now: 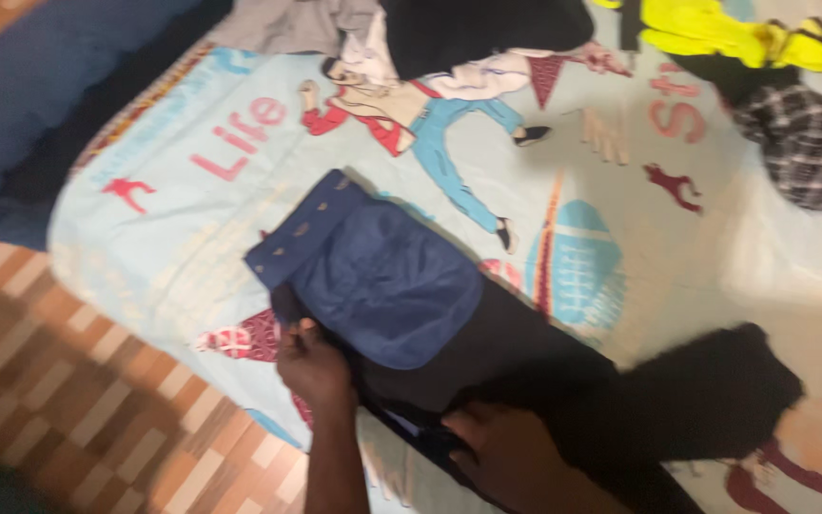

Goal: The person folds items of clothing by hand on a bed and kemudian places one folded item into an open suitcase.

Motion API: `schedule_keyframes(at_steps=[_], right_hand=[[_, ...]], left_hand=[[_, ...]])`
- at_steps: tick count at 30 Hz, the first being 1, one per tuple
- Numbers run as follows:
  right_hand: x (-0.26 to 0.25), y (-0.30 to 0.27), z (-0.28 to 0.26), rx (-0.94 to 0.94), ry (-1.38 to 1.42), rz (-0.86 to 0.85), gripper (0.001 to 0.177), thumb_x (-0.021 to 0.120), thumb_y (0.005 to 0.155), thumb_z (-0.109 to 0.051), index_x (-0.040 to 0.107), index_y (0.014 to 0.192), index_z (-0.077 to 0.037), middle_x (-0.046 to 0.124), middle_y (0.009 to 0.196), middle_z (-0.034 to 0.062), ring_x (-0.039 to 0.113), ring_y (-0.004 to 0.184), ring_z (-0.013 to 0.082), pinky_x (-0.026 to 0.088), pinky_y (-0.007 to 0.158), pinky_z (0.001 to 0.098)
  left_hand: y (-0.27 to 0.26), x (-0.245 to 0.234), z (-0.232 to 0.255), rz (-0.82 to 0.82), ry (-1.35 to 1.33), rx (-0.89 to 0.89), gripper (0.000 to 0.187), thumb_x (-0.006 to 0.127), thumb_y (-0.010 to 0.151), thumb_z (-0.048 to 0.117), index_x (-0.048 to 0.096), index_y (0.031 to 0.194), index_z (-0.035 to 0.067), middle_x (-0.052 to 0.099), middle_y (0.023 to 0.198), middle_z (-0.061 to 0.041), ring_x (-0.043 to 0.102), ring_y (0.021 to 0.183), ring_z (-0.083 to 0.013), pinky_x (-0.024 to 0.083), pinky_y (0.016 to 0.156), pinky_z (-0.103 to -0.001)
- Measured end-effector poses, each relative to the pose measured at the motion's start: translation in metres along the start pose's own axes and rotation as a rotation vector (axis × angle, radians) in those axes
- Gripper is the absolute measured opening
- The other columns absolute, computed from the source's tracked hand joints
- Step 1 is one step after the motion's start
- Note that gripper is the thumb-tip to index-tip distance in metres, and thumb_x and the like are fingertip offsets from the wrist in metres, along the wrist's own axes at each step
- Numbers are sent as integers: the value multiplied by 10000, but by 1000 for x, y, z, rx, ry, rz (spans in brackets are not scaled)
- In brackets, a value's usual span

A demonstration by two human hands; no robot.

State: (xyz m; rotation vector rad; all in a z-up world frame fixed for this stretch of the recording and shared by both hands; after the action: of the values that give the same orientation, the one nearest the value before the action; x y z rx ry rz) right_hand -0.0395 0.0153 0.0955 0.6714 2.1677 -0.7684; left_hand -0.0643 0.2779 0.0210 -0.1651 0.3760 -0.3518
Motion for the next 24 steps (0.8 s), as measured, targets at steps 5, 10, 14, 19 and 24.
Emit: schedule_keyframes(at_steps=[5, 10, 14, 19, 24], right_hand=[[-36, -31, 105, 169, -159, -334, 540, 864, 743, -475, 708, 1125, -126, 705, 1079, 119, 666, 1020, 351, 527, 879, 468], [-84, -79, 126, -158, -202, 41, 351, 865, 720, -383, 721, 874, -103, 720, 902, 59, 698, 876, 331, 504, 835, 508], [-45, -113, 117, 97, -333, 162, 94, 763, 779, -234, 748, 864, -198, 644, 874, 68, 622, 758, 304, 502, 652, 459], [-2, -184, 51, -295, -116, 351, 179, 705, 770, -197, 678, 886, -64, 616, 859, 132, 600, 826, 338, 485, 735, 462], [-41, -228, 116, -238, 22, 314, 54, 665, 773, -77, 633, 816, -80, 651, 879, 119, 633, 886, 336, 502, 816, 462]], left_hand=[[5, 3, -10, 31, -5, -37, 178, 631, 1015, 145, 680, 1034, -25, 730, 983, -112, 653, 851, -187, 501, 783, -331], [-37, 8, -26, -21, -216, -75, 372, 668, 1012, 219, 561, 1256, -41, 643, 1118, -92, 614, 982, -184, 502, 862, -307], [-175, -6, -41, 5, -163, 49, 535, 707, 1045, 279, 472, 1355, -88, 585, 1132, -151, 570, 1037, -221, 503, 962, -335], [-335, 11, -80, -44, -255, -122, 666, 721, 897, 230, 440, 1419, -74, 602, 1276, -165, 603, 1133, -250, 500, 969, -356], [-369, 20, -126, -134, -78, -386, 574, 784, 914, 89, 457, 1350, -90, 570, 1341, -158, 577, 1200, -243, 437, 1037, -357]])
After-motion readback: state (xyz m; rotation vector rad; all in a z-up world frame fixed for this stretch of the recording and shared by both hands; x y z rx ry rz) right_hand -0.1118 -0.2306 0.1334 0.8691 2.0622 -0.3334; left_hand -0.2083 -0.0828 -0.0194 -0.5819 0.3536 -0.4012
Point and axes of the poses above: each hand's wrist, its own y-axis towards the middle knuckle, its own x-axis out of the palm, z = x × y, the point moved 9 cm from there along y, towards the middle knuckle
